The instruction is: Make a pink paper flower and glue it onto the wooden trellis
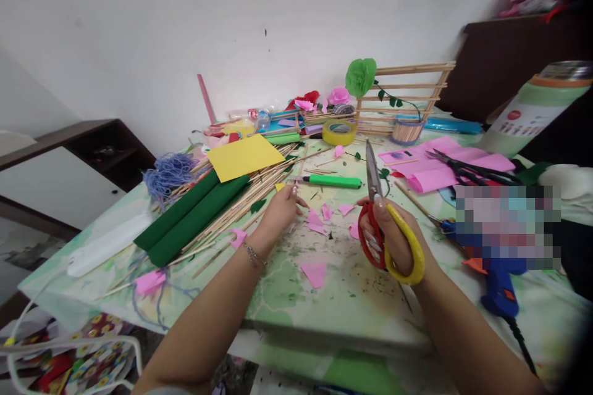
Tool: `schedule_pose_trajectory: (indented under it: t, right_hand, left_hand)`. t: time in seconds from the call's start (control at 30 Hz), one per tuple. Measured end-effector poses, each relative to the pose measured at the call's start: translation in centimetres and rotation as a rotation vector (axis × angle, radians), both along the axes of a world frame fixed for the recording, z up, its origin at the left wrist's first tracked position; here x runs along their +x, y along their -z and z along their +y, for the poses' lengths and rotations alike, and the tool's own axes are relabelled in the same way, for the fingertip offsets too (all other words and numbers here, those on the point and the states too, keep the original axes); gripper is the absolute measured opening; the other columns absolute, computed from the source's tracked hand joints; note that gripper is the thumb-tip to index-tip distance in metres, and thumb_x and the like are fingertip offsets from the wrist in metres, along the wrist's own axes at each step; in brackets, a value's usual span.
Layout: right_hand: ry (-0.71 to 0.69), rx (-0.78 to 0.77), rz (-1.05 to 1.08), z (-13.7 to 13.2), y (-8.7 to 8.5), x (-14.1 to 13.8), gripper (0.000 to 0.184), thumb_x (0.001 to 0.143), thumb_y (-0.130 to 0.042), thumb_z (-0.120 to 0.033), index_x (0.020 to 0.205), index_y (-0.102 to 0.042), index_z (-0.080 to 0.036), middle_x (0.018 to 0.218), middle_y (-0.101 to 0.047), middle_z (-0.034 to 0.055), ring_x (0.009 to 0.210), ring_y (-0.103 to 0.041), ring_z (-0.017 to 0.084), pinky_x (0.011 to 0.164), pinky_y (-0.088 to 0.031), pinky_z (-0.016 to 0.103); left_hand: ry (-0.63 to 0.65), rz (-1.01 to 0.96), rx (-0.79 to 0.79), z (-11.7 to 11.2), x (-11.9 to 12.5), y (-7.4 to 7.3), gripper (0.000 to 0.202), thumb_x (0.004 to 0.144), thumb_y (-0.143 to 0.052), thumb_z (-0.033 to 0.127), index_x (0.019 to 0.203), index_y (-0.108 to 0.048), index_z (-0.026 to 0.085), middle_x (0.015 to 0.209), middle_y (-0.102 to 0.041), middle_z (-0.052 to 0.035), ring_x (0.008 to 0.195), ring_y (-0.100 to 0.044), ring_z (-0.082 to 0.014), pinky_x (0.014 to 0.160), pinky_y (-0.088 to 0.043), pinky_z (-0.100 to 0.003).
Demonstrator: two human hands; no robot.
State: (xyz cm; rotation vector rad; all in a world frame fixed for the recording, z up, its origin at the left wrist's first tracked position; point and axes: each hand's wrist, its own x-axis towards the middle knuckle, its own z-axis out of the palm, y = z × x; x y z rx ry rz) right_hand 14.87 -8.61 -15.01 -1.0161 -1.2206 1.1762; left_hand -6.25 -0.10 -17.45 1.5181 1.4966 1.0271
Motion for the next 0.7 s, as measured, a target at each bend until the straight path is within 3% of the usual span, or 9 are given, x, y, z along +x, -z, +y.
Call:
schedule_pose_trajectory:
  t: [0.1, 0.17, 0.27, 0.33, 0.5, 0.7]
  right_hand:
    - [0.003, -0.004, -0.008, 0.0, 0.0, 0.0, 0.041, 0.085, -0.056, -0.061, 0.087, -0.055, -0.020, 0.052, -0.045, -0.0068, 0.044, -0.040, 0.008, 0.042, -0.035, 0.021]
    - [0.008, 0.000, -0.016, 0.0, 0.0, 0.0, 0.043, 0.085, -0.054, -0.063, 0.085, -0.054, -0.020, 0.052, -0.045, -0.0067, 0.042, -0.039, 0.008, 0.040, -0.034, 0.021]
    - [0.021, -0.007, -0.021, 0.0, -0.1, -0.2, 0.045, 0.086, -0.052, -0.064, 0.089, -0.056, -0.019, 0.053, -0.047, -0.0063, 0.041, -0.039, 0.007, 0.039, -0.032, 0.021]
    - [0.019, -0.019, -0.019, -0.1, -0.1, -0.2, 0.047, 0.086, -0.052, -0.064, 0.091, -0.057, -0.018, 0.054, -0.047, -0.0061, 0.042, -0.040, 0.008, 0.040, -0.032, 0.021]
    - [-0.001, -0.029, 0.002, 0.0, 0.0, -0.3, 0.046, 0.086, -0.053, -0.064, 0.093, -0.057, -0.018, 0.053, -0.046, -0.0068, 0.041, -0.038, 0.008, 0.039, -0.032, 0.021]
    - [0.007, -0.055, 0.011, -0.1, -0.3, -0.5, 0.045, 0.083, -0.055, -0.065, 0.085, -0.053, -0.020, 0.051, -0.045, -0.0078, 0.037, -0.036, 0.007, 0.036, -0.031, 0.021]
  left_hand:
    - [0.053, 0.120, -0.012, -0.4, 0.1, 0.0, 0.033, 0.093, -0.040, 0.042, 0.108, -0.052, 0.016, 0.081, -0.069, -0.0058, 0.058, -0.061, -0.0136, 0.050, -0.039, -0.023]
    - [0.104, 0.228, 0.003, -0.8, 0.0, -0.4, 0.032, 0.086, -0.054, 0.043, 0.103, -0.056, 0.017, 0.090, -0.068, -0.0073, 0.070, -0.062, -0.0166, 0.057, -0.041, -0.025]
    - [0.178, 0.384, 0.032, -1.5, 0.1, -1.0, 0.038, 0.062, -0.078, 0.038, 0.091, -0.062, 0.019, 0.095, -0.066, -0.0075, 0.082, -0.060, -0.0228, 0.067, -0.043, -0.029]
    - [0.199, 0.463, 0.049, -1.9, 0.2, -1.1, 0.036, 0.055, -0.082, 0.031, 0.084, -0.064, 0.018, 0.093, -0.065, -0.0081, 0.086, -0.058, -0.0257, 0.071, -0.042, -0.032]
    - [0.187, 0.515, 0.066, -2.2, 0.8, -0.8, 0.004, 0.074, -0.065, 0.018, 0.077, -0.067, 0.018, 0.084, -0.067, -0.0081, 0.077, -0.059, -0.0231, 0.070, -0.042, -0.033]
    - [0.180, 0.348, 0.134, -1.5, 0.8, -1.0, 0.009, 0.078, -0.065, 0.026, 0.077, -0.070, 0.018, 0.078, -0.071, -0.0057, 0.069, -0.063, -0.0187, 0.063, -0.048, -0.029]
